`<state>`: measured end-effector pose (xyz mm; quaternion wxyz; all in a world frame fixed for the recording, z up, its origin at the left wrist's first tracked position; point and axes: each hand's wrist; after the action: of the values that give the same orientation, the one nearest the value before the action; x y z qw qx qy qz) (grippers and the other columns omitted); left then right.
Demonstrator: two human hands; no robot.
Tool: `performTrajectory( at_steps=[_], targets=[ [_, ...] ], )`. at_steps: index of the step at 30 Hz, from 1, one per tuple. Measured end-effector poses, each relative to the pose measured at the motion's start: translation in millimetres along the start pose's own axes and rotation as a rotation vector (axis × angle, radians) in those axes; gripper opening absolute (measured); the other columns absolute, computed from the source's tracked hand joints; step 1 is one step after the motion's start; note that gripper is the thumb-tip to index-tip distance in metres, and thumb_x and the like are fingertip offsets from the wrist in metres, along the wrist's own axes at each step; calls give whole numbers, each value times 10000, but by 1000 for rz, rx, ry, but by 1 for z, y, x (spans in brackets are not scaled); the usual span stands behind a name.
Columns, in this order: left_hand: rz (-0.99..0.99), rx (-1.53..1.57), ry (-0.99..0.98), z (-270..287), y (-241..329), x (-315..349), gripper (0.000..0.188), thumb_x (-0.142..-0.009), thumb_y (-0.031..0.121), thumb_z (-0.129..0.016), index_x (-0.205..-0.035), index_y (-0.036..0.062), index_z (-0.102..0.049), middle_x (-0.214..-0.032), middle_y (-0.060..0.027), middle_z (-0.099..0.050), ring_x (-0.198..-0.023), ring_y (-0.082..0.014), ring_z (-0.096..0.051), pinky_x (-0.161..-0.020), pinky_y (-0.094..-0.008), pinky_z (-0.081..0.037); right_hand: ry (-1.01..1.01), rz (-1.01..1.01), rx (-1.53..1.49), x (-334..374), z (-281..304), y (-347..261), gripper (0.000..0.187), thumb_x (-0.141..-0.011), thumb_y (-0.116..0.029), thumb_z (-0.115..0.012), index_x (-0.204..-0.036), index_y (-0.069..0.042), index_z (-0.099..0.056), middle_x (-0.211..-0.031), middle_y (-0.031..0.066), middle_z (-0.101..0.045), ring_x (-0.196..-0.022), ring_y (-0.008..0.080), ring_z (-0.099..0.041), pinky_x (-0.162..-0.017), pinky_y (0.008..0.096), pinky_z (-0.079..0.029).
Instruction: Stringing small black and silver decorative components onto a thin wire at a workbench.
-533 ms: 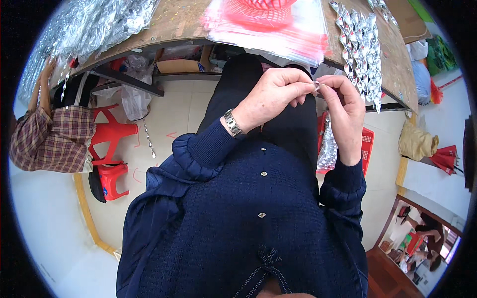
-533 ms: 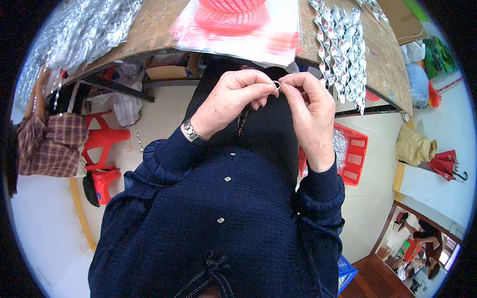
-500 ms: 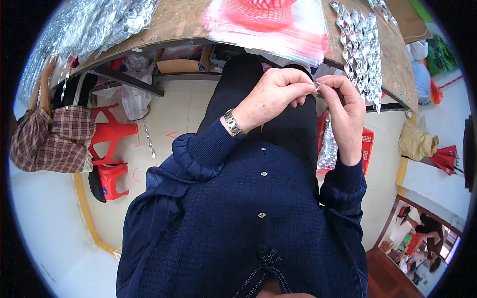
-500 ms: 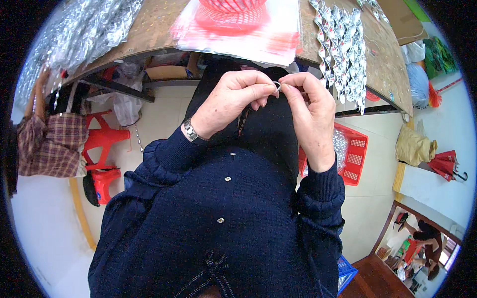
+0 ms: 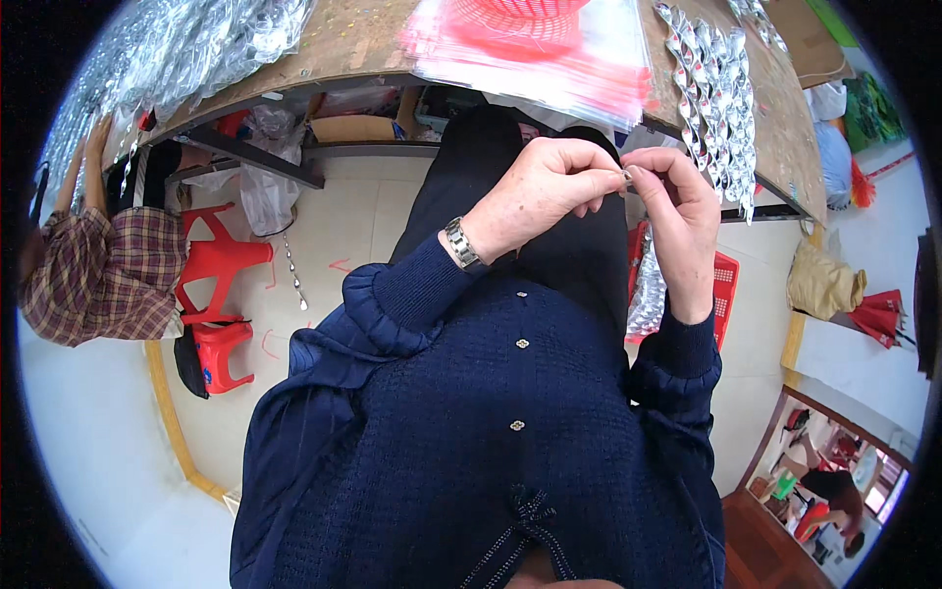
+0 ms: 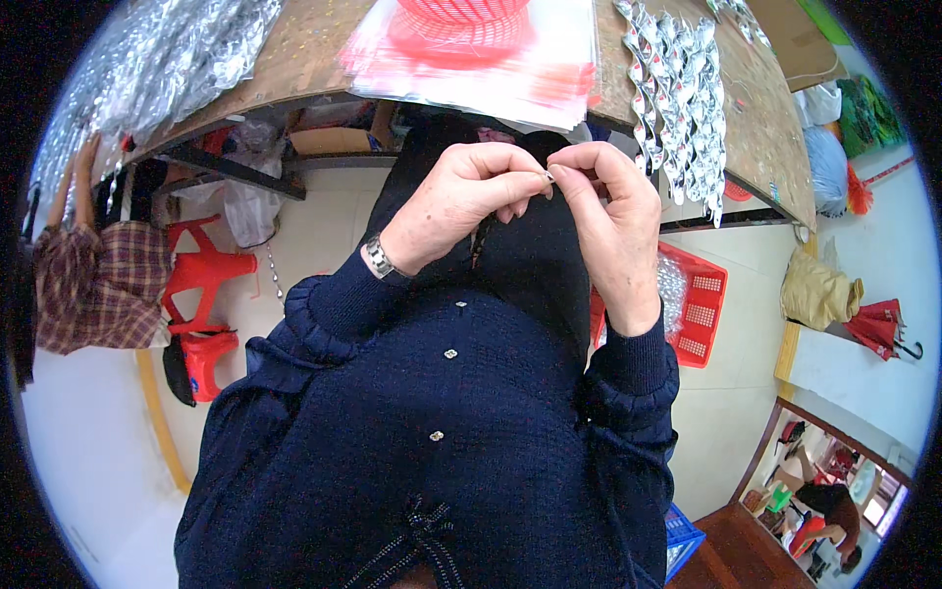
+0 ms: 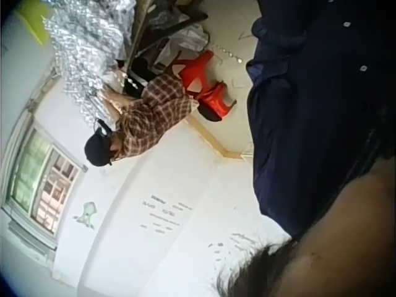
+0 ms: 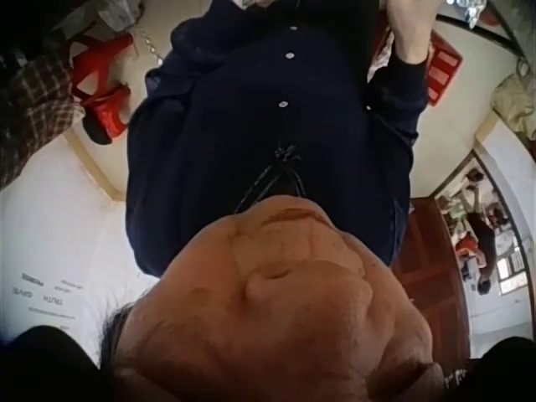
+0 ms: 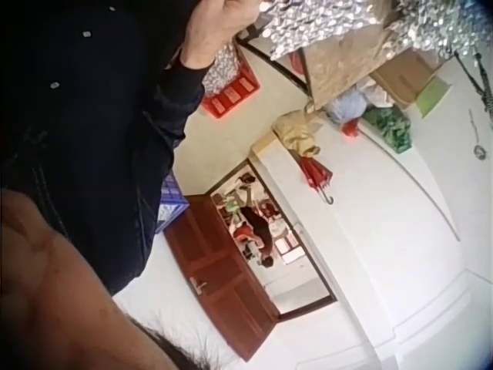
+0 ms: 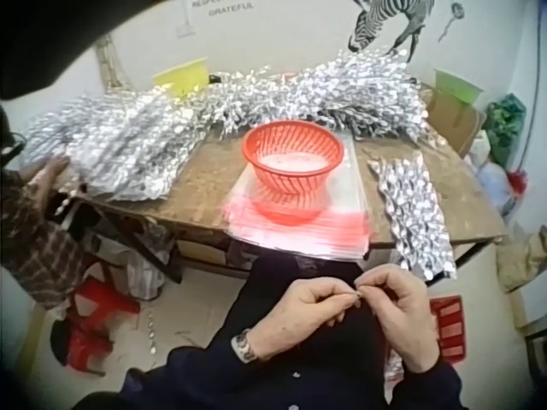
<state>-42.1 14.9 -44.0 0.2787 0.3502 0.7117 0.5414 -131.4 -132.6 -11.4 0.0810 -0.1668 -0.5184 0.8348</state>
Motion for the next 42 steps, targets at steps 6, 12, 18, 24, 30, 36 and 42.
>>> performTrajectory(
  at_steps=[6,12,18,24,30,36,42],
  targets=[
    [1,-18,52,0,-3,0,157,-898,162,-587,-883,30,-670,-730,28,-588,-645,-32,-518,-580,-178,-420,43,-22,-61,1,-2,-1,115,-899,-51,-562,-988,2,-612,-900,29,-624,-842,83,-576,-746,207,-445],
    [11,16,84,0,-4,0,155,-899,165,-588,-887,35,-670,-742,28,-595,-651,-37,-524,-595,-176,-423,73,-45,-56,6,-1,0,118,-910,-56,-545,-996,9,-592,-906,40,-624,-851,98,-593,-752,214,-458],
    [3,10,90,-3,-7,0,159,-903,173,-590,-900,31,-663,-738,28,-591,-655,-35,-525,-595,-178,-431,87,-58,-133,7,-10,4,99,-881,-52,-578,-939,22,-609,-826,41,-627,-769,83,-581,-702,217,-464],
    [3,9,95,-4,-11,1,154,-907,164,-585,-904,28,-657,-740,32,-587,-650,-35,-520,-595,-182,-434,23,-94,-80,7,-10,4,90,-905,-58,-550,-944,10,-593,-853,17,-594,-795,76,-547,-723,203,-440],
    [-7,28,94,-5,-10,1,143,-906,157,-586,-904,30,-652,-741,29,-585,-647,-35,-510,-594,-181,-432,34,-112,-87,7,-10,9,81,-903,-64,-556,-928,4,-593,-843,10,-592,-792,71,-546,-728,203,-438],
    [-16,53,95,-5,-11,1,134,-905,153,-588,-910,32,-645,-741,27,-587,-647,-35,-515,-596,-178,-433,29,-140,-123,6,-9,9,84,-904,-71,-554,-925,0,-593,-840,5,-590,-785,64,-546,-721,198,-436],
    [-43,37,92,-5,-15,0,122,-902,138,-586,-907,32,-646,-745,24,-591,-647,-33,-517,-595,-177,-435,15,-158,-116,7,-9,11,78,-907,-75,-547,-913,-9,-588,-832,-1,-586,-780,59,-543,-714,194,-434]
  ],
)
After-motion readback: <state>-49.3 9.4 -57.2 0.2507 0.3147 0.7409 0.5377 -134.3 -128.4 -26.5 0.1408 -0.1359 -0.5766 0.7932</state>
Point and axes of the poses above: each hand's wrist, its own x-axis away from the middle knuckle, its own z-axis out of the back of the hand, y = z × x
